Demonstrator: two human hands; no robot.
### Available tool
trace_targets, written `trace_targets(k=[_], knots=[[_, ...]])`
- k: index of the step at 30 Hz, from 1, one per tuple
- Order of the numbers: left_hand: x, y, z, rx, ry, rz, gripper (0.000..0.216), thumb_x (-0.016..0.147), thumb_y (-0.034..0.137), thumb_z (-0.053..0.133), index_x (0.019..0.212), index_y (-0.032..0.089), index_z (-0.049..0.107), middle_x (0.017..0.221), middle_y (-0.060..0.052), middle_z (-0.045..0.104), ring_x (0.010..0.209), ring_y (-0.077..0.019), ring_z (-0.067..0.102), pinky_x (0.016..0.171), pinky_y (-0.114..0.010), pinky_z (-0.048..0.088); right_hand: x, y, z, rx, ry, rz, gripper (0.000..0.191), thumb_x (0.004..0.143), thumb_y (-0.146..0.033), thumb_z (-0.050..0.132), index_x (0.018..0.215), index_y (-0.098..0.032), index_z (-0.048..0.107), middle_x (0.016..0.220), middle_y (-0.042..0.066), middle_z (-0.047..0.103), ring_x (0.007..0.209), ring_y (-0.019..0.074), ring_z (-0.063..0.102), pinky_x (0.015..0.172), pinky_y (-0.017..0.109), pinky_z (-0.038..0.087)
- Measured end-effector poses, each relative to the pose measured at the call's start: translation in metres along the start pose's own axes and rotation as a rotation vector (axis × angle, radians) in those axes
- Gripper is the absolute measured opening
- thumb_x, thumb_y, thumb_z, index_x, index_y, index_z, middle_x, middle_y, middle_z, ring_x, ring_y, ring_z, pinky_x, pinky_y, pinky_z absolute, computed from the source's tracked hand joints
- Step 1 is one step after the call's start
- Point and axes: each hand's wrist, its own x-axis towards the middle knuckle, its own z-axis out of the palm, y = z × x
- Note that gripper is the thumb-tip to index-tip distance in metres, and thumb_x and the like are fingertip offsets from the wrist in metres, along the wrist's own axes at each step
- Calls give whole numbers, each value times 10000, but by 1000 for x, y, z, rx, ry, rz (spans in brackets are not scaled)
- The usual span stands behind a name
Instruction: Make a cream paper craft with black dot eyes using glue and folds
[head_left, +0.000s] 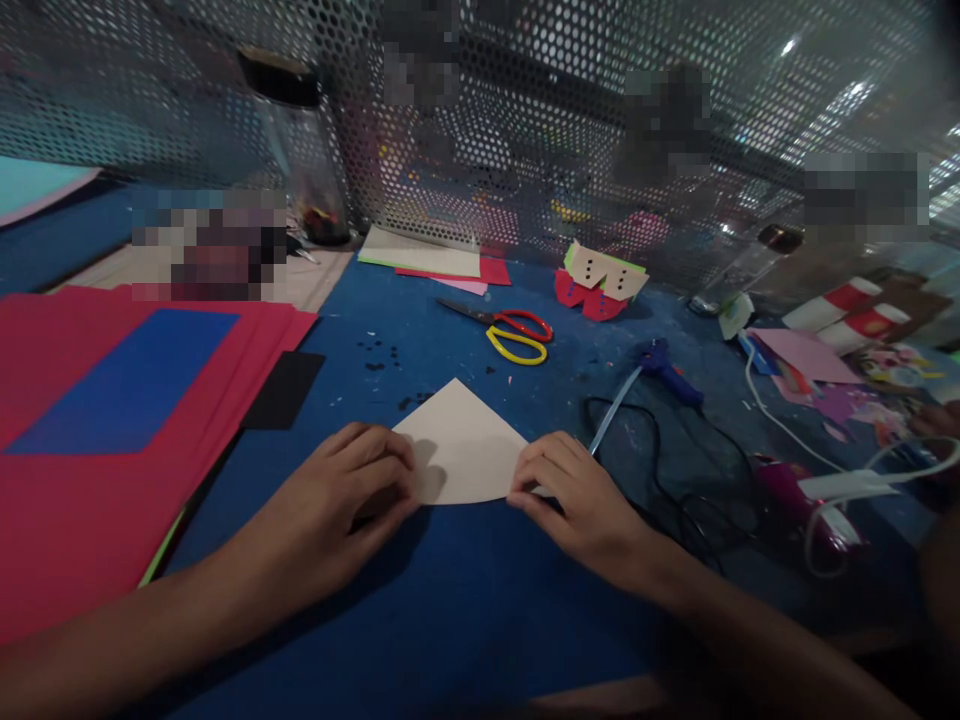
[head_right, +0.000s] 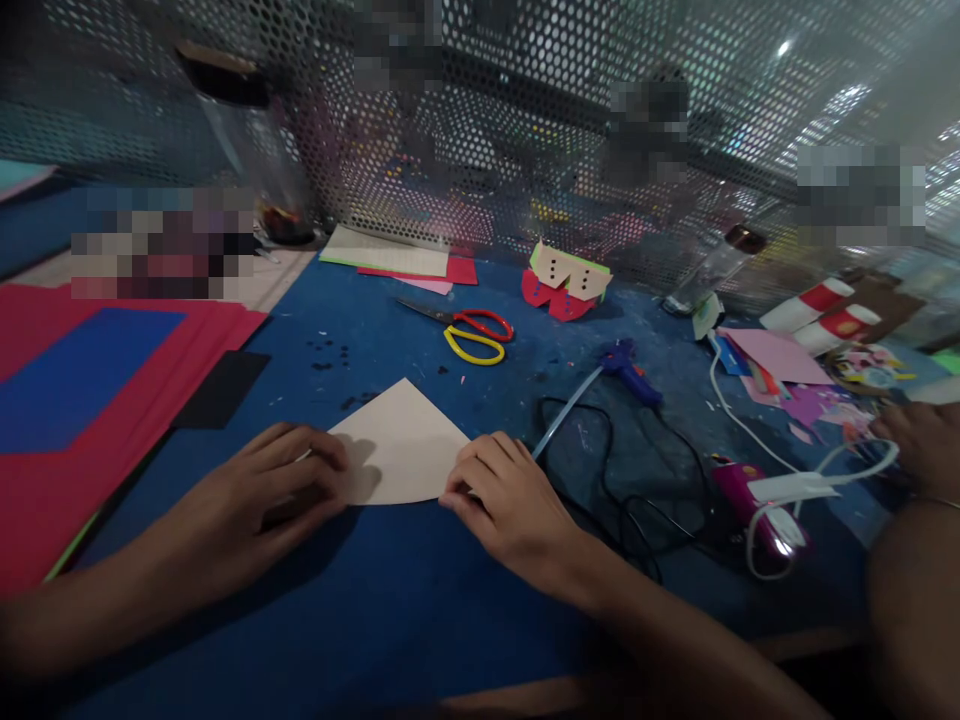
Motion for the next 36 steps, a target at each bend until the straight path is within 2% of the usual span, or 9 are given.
trace_targets(k=[20,36], knots=[[0,-2,3,28,3,-31,129,1015,261,568,911,233,639,1242,-70,651,1157,-260,566,933,-437,505,1,-4,2,36,34,83,122,975,-211,699,914,-217,593,1052,26,640,1005,207,566,886,392,440],[3,1,3,76,2,-48,153,960,237,596,808,221,599,1186,-74,676,1105,-257,596,911,-418,513,3,-6,4,20,69,111,152,937,-171,715,878,-211,580,1039,27,636,1007,211,575,885,391,443]])
